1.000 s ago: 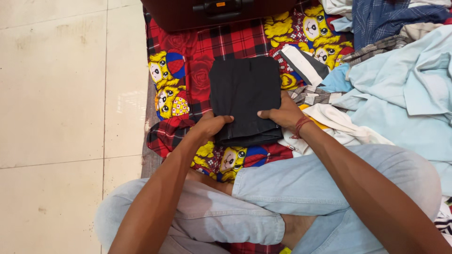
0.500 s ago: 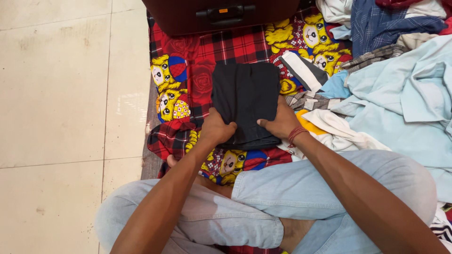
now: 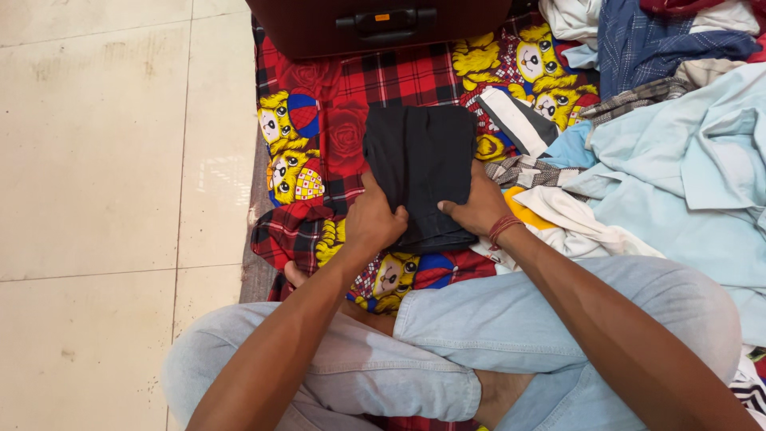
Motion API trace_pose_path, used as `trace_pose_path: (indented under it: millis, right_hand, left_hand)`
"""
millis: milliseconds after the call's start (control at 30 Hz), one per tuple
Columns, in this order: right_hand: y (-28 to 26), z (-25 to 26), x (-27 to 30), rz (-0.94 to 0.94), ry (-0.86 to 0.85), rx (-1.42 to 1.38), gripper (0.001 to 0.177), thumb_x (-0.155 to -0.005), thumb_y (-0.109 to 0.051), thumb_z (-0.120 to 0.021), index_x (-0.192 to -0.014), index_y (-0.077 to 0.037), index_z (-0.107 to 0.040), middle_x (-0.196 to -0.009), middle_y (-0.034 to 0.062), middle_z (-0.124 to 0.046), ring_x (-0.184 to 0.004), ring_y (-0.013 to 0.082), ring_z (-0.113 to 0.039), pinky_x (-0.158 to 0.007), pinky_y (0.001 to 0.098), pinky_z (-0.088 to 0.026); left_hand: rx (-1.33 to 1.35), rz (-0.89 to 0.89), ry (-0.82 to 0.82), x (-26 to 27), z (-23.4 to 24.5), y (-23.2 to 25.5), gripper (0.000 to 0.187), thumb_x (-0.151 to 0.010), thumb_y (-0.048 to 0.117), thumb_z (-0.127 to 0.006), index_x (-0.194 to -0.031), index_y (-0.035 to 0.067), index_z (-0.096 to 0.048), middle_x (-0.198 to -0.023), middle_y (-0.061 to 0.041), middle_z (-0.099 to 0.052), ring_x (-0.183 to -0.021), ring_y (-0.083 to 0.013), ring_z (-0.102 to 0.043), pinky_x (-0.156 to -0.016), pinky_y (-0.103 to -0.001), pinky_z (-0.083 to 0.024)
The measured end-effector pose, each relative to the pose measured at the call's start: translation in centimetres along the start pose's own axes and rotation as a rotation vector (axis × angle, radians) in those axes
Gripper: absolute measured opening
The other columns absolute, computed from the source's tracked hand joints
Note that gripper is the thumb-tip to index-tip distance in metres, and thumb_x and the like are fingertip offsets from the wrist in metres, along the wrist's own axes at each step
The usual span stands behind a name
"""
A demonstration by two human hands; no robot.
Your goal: The person folds a white shirt and a pair of black trousers by hand before placing them into a suitcase on the floor.
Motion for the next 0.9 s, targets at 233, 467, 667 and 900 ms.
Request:
trace_pose_path:
  millis: [233, 467, 667, 900]
  right_hand:
    - [-1.2, 0.0, 0.5, 0.067, 0.021, 0.0, 0.085, -0.071, -0.018, -0.085, -0.144, -0.001, -0.045, -0.127, 0.0249, -0.068, -0.12, 0.0392, -0.066, -0.102, 0.0411, -0.052]
    - [-1.2, -3.4, 1.5, 0.083, -0.289, -0.425, 0.101, -0.081, -0.027, -0.077, -0.161, 0.007, -0.025, -0.113, 0.0183, -0.072, -0.104, 0.0208, -0.066, -0.093, 0.0302, -0.051]
    - [-2.2, -4.5, 2.4, -0.175, -0.586, -0.998, 0.078, -0.095, -0.033, -0.065, -0.161, -0.002, -0.036, -0.111, 0.0173, -0.069, -0.092, 0.0152, -0.061, -0.076, 0.0297, -0.047]
    - [-5.0, 0.4, 1.1, -0.135, -0.46, -1.159, 0.064, -0.092, -0.039, -0.057, -0.143, 0.0, -0.051, -0.125, 0.0109, -0.07, -0.104, 0.023, -0.074, -0.083, 0.0394, -0.063]
  left_hand:
    - [-0.149, -0.23, -0.007, 2.0, 0.7, 4.4, 0.099, -0.085, 0.015, -0.07, -0.164, 0.014, -0.011, -0.1, -0.031, -0.066, -0.078, -0.0487, -0.069, -0.07, -0.057, -0.056]
    - [-0.099, -0.235, -0.054, 2.2, -0.5, 4.6, 0.039, -0.097, 0.037, -0.06, -0.128, 0.013, -0.066, -0.116, -0.031, -0.062, -0.099, -0.0487, -0.067, -0.084, -0.056, -0.054]
    - [-0.025, 0.005, -0.149, 1.3, 1.0, 3.7, 0.07, -0.077, 0.062, -0.073, -0.125, 0.011, -0.064, -0.122, -0.03, -0.061, -0.111, -0.0478, -0.064, -0.093, -0.054, -0.052]
    - [0.281, -0.06, 0.046, -0.9, 3.4, 3.5, 0.042, -0.078, 0.035, -0.07, -0.106, 0.004, -0.074, -0.093, -0.022, -0.075, -0.095, -0.0385, -0.072, -0.084, -0.046, -0.055]
Point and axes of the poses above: each hand's wrist, its own x-axis away from the middle knuckle, its own z-axis out of the back of the hand, y = z × x, the point moved 9 cm from there along -x, towards the middle knuckle
